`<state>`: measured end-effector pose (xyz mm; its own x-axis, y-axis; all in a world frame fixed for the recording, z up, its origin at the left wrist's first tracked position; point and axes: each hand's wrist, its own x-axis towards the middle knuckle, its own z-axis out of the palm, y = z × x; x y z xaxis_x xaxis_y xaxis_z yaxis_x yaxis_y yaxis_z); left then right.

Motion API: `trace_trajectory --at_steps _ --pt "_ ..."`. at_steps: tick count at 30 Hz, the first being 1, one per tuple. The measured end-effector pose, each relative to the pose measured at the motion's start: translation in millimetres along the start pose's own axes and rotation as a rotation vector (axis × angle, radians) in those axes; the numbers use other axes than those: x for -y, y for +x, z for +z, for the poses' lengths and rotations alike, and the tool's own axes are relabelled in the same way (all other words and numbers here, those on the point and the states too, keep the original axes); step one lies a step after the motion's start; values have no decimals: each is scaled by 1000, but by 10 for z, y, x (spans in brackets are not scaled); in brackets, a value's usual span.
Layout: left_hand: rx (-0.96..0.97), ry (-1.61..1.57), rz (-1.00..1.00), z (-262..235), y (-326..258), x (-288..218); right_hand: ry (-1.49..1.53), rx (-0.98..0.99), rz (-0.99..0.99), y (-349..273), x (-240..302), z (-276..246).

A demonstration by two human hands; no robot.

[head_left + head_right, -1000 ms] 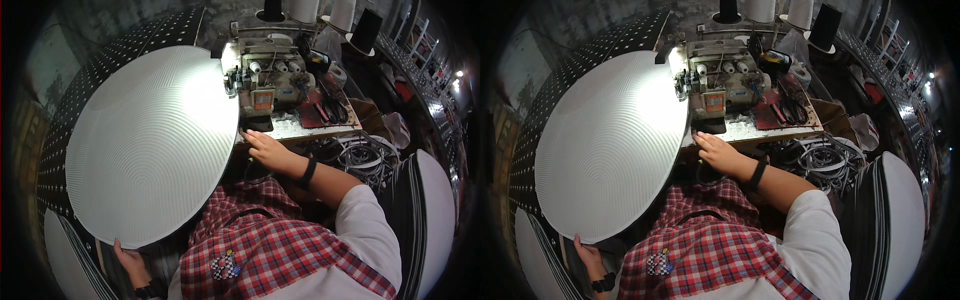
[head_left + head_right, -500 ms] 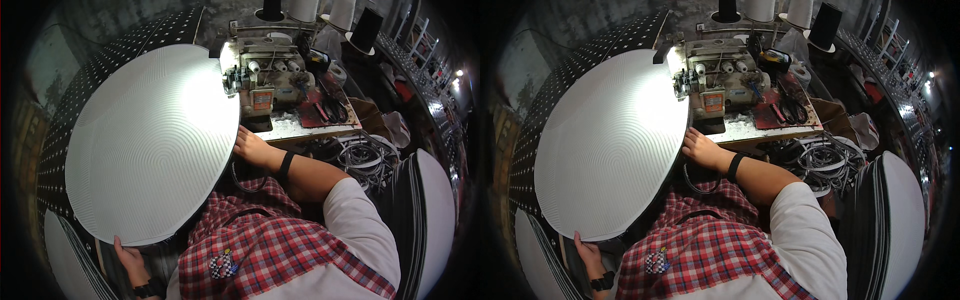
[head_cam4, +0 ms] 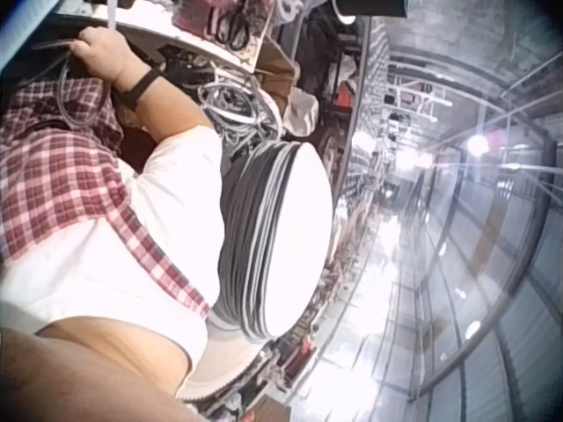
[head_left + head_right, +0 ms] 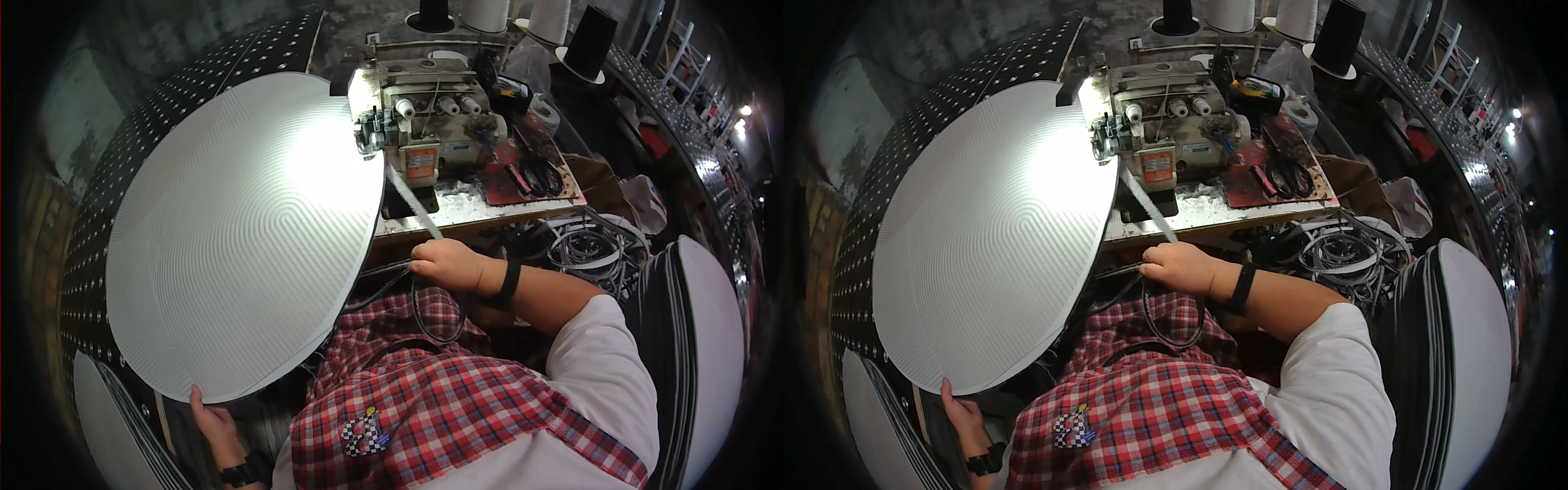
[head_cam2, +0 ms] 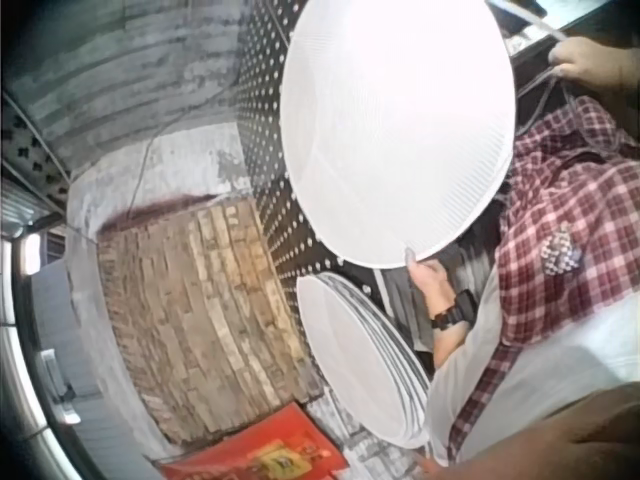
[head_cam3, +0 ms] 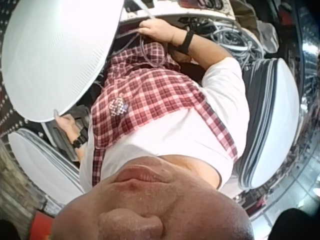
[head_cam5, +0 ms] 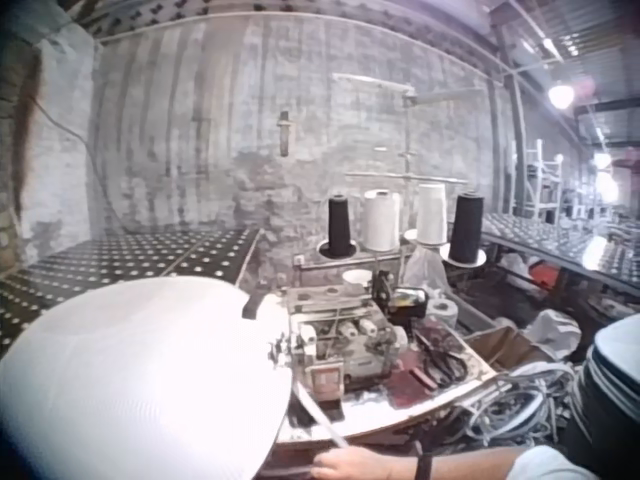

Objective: Sewing the edges of circular white textured fabric pads using an industrial sewing machine.

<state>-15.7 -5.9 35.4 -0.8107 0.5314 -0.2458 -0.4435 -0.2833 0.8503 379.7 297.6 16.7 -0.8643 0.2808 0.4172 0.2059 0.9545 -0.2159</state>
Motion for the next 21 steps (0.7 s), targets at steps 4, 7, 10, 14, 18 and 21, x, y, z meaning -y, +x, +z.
trace_trajectory --at_steps 4,7,10,14,18,21 --pt "65 143 -45 -85 -72 139 -37 50 78 -229 108 -96" --pt "110 112 -51 -179 -33 136 -28 73 142 -417 120 -189" --pt "61 1 -22 -342 88 92 -90 89 226 -643 50 -352" --pt "244 265 -6 -648 103 275 -241 143 345 -990 -105 -608" --pt "266 486 379 -625 221 318 -354 178 424 -1311 -228 -842" --pt "53 48 -34 -426 182 188 -377 175 509 -1493 -259 -906"
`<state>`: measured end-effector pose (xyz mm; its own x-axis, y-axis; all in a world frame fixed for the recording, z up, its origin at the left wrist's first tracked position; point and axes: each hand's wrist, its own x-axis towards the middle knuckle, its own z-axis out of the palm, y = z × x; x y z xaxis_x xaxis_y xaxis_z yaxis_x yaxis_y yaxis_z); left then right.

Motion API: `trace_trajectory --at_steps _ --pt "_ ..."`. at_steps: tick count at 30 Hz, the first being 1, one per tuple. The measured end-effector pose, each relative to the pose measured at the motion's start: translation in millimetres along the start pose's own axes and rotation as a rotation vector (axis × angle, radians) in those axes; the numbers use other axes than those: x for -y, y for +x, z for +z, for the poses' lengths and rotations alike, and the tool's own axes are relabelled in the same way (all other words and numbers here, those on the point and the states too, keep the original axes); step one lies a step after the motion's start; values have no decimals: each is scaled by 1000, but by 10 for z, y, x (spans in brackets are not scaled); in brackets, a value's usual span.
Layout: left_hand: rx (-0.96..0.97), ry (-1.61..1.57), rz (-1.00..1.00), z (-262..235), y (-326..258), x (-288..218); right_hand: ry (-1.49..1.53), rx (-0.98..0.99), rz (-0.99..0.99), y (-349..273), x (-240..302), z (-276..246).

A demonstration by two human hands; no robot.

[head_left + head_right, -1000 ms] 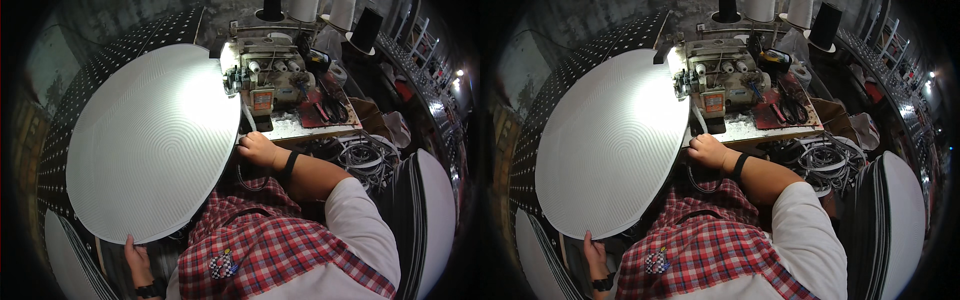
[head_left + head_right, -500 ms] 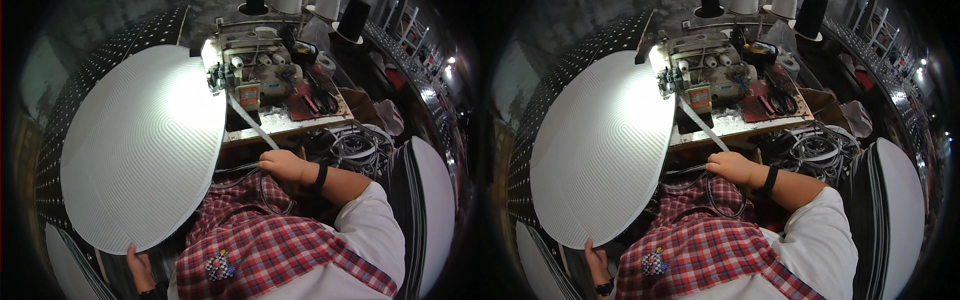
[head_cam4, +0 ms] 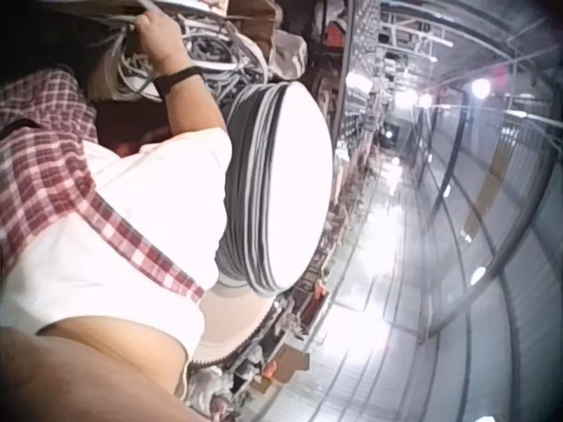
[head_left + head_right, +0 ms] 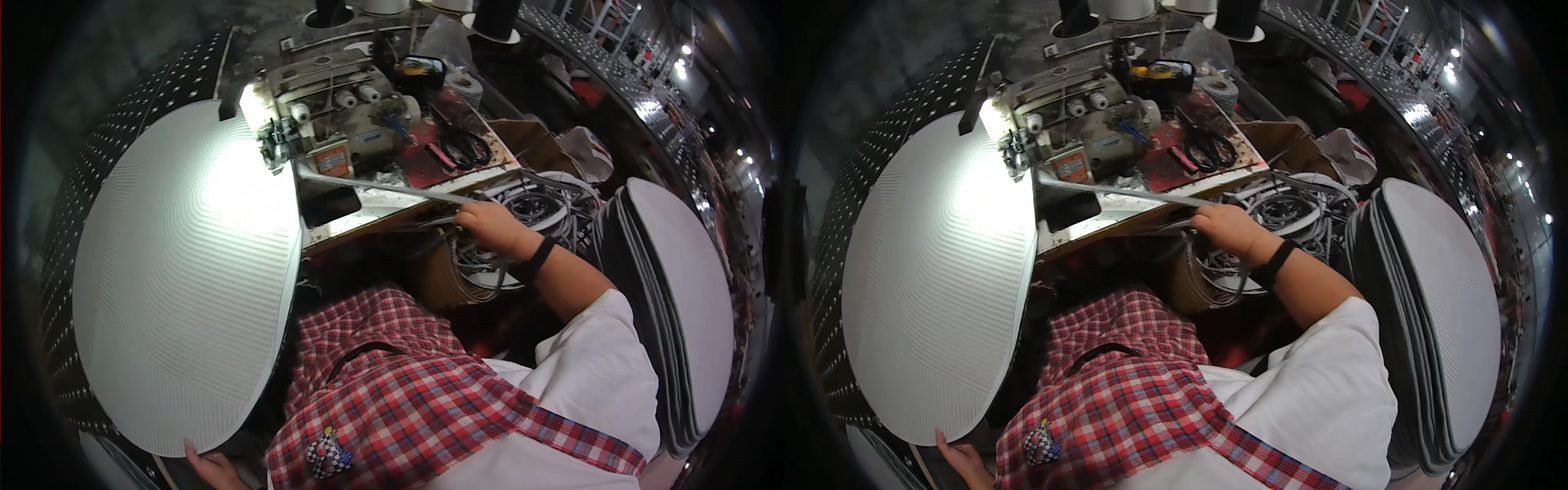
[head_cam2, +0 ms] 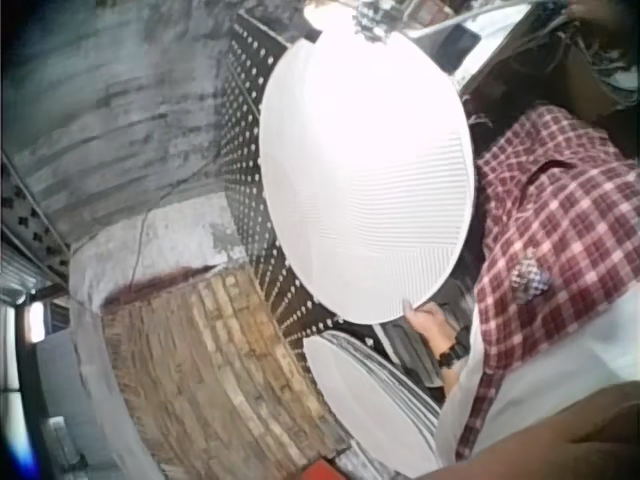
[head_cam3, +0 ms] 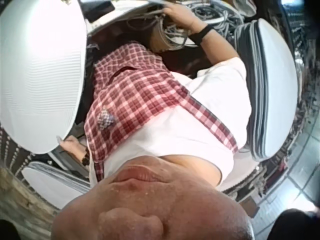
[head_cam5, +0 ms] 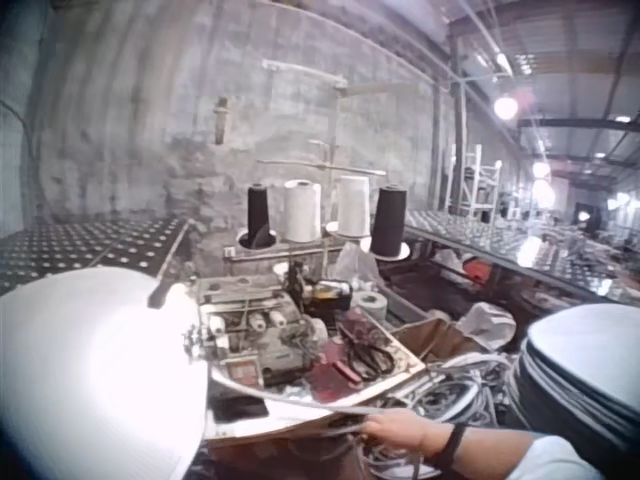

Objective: Sewing the edges of circular white textured fabric pads using an industrial sewing machine.

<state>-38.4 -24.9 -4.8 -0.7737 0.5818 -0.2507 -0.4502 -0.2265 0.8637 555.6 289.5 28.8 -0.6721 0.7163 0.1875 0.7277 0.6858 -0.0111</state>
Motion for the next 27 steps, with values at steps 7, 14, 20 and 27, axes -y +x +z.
trace_trajectory --at_steps 7,14,20,27 --pt "196 154 -44 320 -279 -52 -14 26 256 -217 -196 175" --pt "32 123 -84 371 -252 -53 -54 9 381 -470 -516 451" --pt "19 -51 66 487 -228 -135 -87 -62 514 -629 -791 528" --pt "59 27 -43 536 -225 -28 -127 -115 714 -788 -1068 601"
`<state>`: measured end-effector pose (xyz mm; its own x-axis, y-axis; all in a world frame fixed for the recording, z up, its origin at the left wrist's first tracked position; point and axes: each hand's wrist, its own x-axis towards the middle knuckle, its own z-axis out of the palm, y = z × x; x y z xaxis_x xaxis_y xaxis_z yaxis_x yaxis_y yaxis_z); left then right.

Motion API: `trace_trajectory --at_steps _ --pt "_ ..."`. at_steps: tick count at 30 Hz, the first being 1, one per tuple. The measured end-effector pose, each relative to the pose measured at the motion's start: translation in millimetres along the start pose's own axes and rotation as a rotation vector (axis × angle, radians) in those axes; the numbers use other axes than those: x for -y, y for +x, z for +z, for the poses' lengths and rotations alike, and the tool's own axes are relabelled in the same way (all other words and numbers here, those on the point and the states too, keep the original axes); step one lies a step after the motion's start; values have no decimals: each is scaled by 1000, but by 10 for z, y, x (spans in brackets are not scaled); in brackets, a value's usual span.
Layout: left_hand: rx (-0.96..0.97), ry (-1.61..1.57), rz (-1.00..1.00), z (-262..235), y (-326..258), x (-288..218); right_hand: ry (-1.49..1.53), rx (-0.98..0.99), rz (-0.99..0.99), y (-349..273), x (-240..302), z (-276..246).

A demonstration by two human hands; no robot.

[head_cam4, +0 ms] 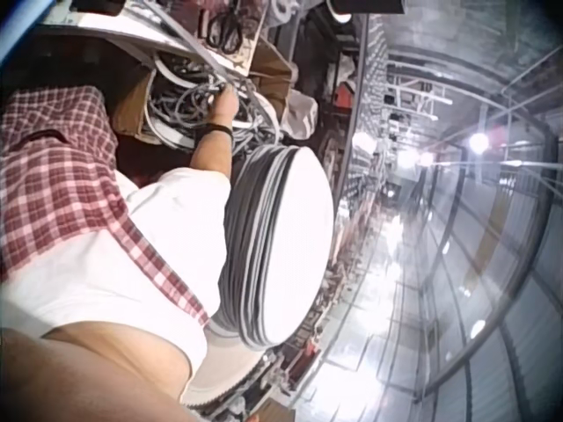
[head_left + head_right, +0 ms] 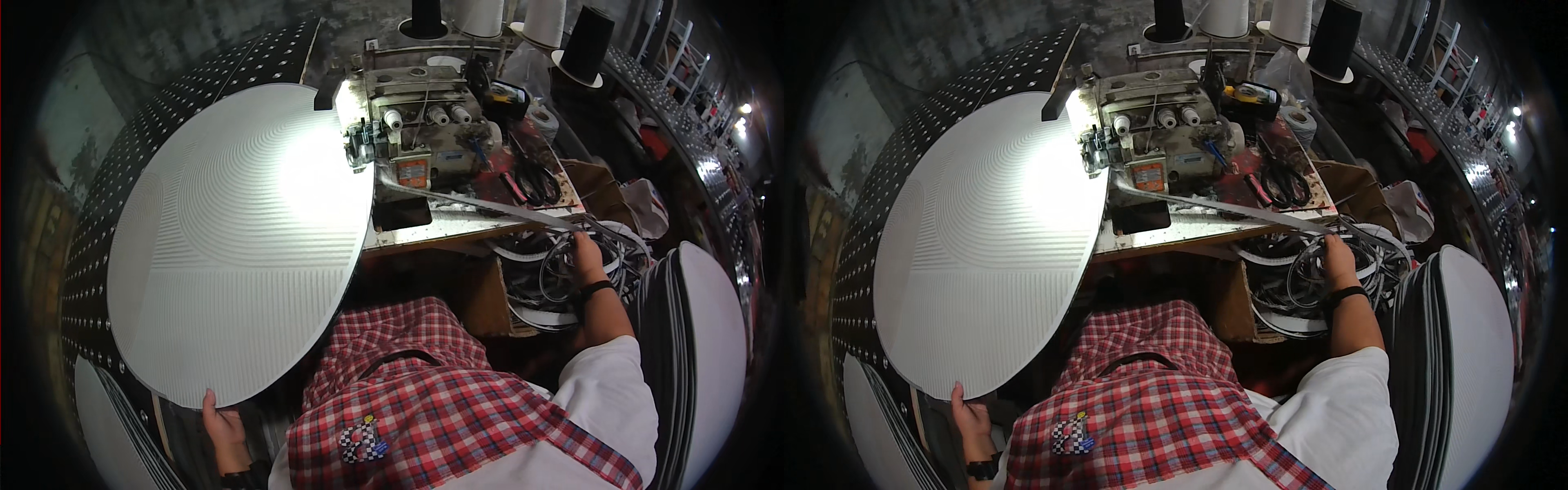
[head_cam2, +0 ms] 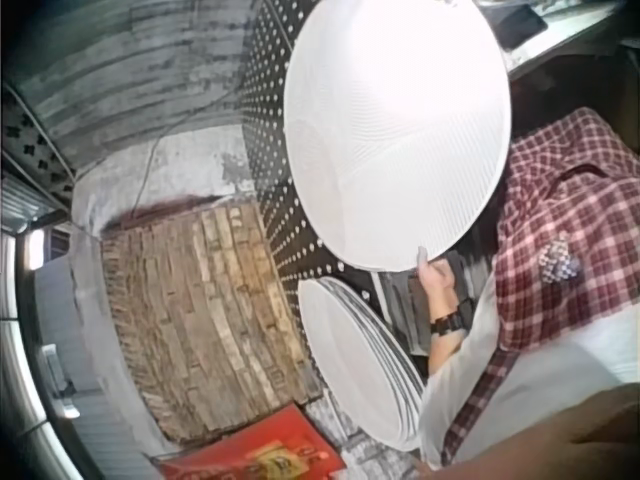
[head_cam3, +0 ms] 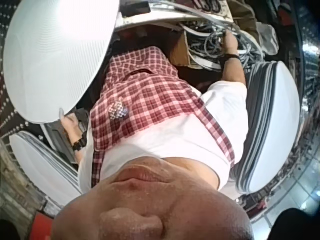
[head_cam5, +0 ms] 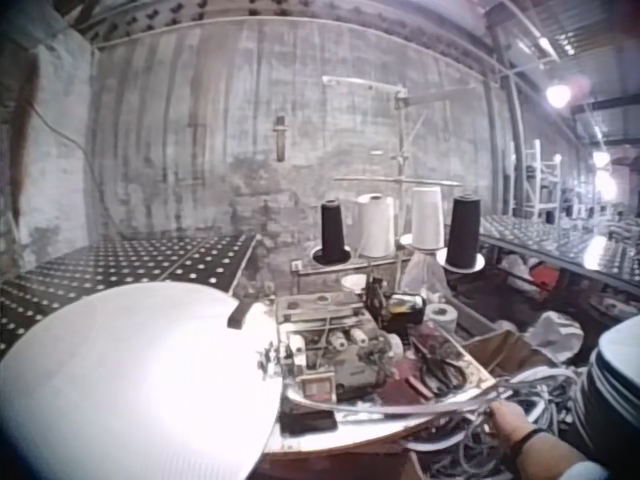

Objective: Sewing the edges of circular white textured fabric pads using an industrial sewing machine.

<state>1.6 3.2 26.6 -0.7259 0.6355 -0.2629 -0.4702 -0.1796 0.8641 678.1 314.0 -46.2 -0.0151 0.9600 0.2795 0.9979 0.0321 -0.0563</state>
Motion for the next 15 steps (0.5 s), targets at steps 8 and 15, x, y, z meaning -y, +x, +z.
trace_trajectory --at_steps 8,15 --pt "463 57 -218 189 -185 187 43 174 441 -44 -361 324" --pt "-137 -44 44 215 -132 -33 138 238 671 -214 -600 851"
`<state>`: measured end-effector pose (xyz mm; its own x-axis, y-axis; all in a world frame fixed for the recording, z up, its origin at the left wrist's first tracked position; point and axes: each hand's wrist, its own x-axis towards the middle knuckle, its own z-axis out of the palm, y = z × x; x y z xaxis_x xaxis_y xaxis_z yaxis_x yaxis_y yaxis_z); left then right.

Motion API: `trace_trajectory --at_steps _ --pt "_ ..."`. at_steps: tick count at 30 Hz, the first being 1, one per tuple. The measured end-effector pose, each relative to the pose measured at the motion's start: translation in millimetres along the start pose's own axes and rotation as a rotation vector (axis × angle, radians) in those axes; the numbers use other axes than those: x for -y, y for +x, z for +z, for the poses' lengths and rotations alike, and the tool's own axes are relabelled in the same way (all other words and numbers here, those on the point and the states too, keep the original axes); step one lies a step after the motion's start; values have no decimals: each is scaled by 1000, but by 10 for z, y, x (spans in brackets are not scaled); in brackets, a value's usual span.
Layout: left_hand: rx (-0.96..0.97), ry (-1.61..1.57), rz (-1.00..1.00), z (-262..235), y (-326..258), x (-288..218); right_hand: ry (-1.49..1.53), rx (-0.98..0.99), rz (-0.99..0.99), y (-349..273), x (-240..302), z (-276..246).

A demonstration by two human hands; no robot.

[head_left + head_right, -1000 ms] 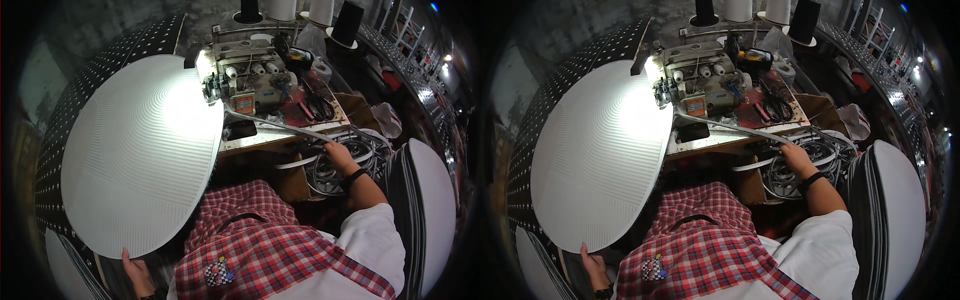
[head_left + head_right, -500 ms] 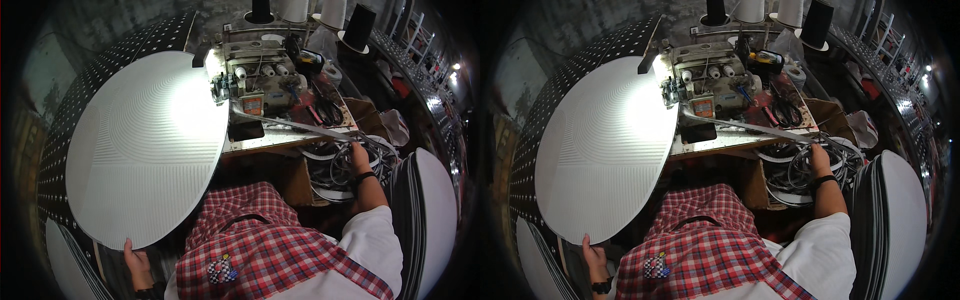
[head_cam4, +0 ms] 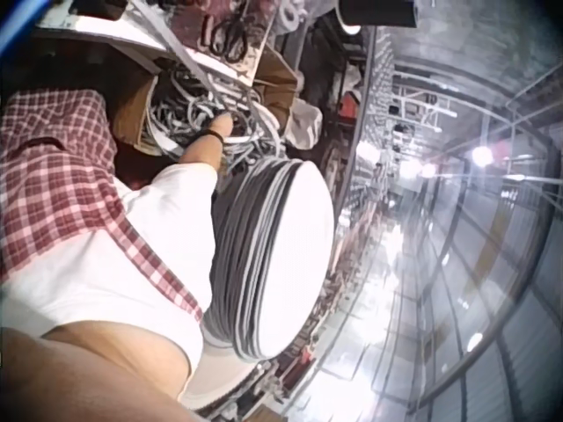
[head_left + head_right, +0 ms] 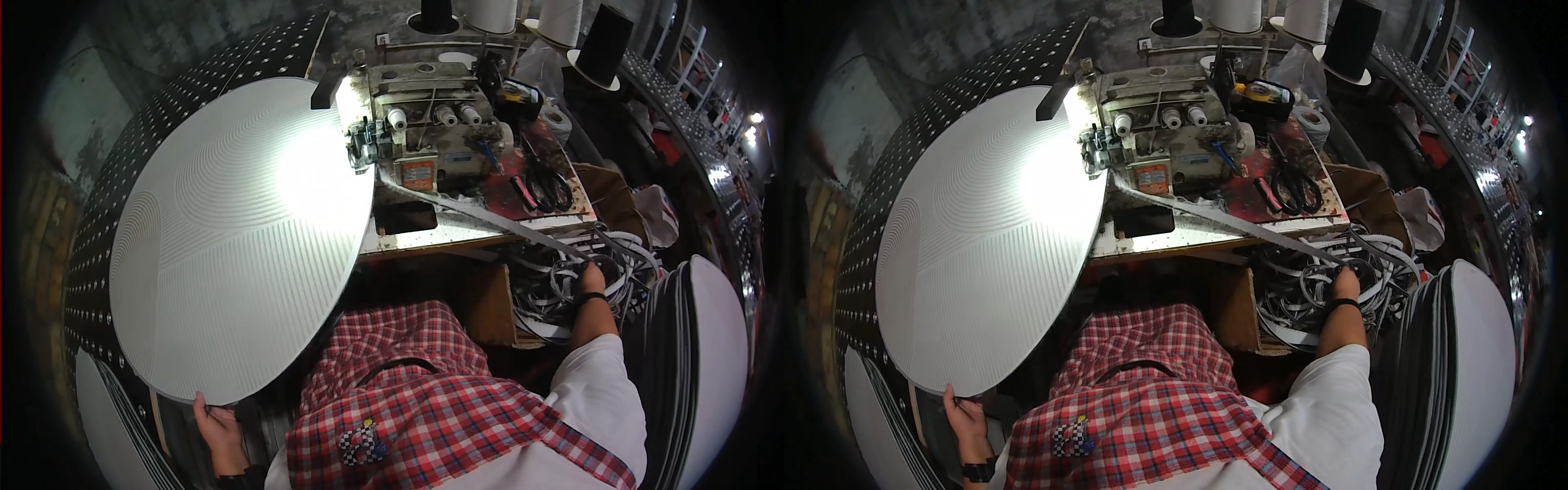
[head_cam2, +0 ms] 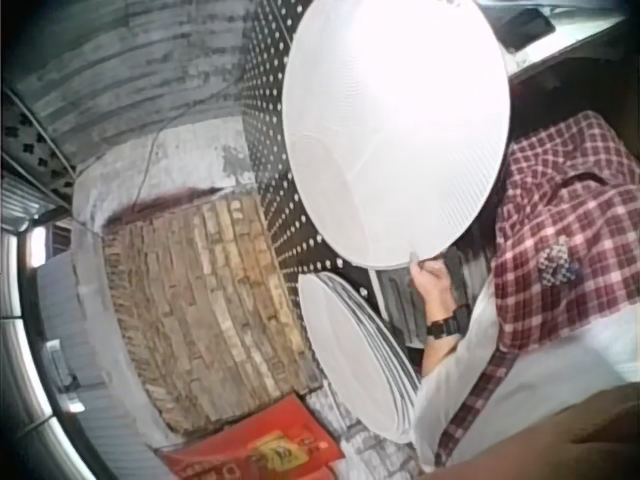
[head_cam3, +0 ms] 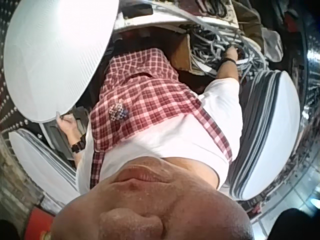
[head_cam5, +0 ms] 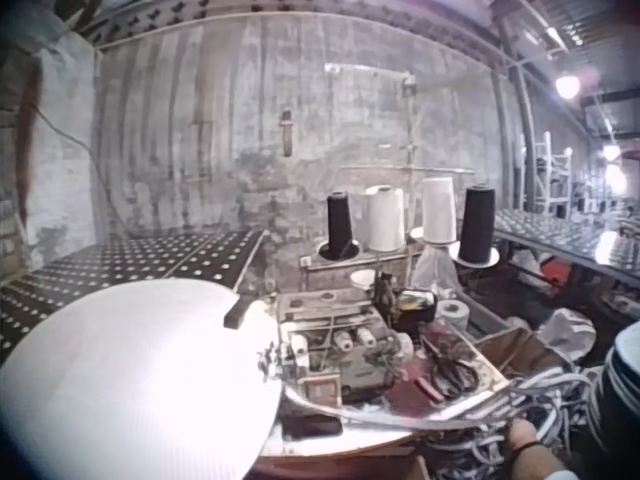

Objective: Sewing the edges of circular white textured fabric pads using an industrial sewing machine.

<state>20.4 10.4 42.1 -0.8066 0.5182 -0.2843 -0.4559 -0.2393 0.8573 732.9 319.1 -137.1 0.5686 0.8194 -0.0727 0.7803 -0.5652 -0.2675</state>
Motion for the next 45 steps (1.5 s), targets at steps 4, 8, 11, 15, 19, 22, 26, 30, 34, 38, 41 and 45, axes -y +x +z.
trace_trajectory --at_steps 4,8,11,15,19,22,26,30,34,38,41,45 --pt "163 78 -129 -9 -65 92 -172 142 -8 -55 -3 259" --pt "97 164 -183 84 -158 228 -151 320 7 -239 158 248" --pt "243 198 -172 176 -242 289 -85 478 3 -354 280 -64" --pt "505 47 -279 247 -221 192 -2 538 -101 -395 417 -635" --pt "-89 -120 35 207 -27 -31 -238 315 -389 -322 711 -1034" --pt "-154 14 38 104 119 -91 -170 35 -397 -405 989 -1306" --pt "36 -35 -84 12 126 117 -5 -272 -637 -890 1592 -1393" --pt "182 61 -110 82 38 276 263 -89 -1051 -1611 2379 -996" --pt "310 167 -113 217 -66 391 173 -63 -1227 -1901 2833 -728" --pt "357 238 -121 322 -105 536 30 -62 -1311 -1790 2760 -750" --pt "378 316 -164 432 -75 672 143 -171 -1285 -1671 2480 -828" --pt "516 405 -130 622 -47 799 179 -256 -1225 -1522 2022 -948"
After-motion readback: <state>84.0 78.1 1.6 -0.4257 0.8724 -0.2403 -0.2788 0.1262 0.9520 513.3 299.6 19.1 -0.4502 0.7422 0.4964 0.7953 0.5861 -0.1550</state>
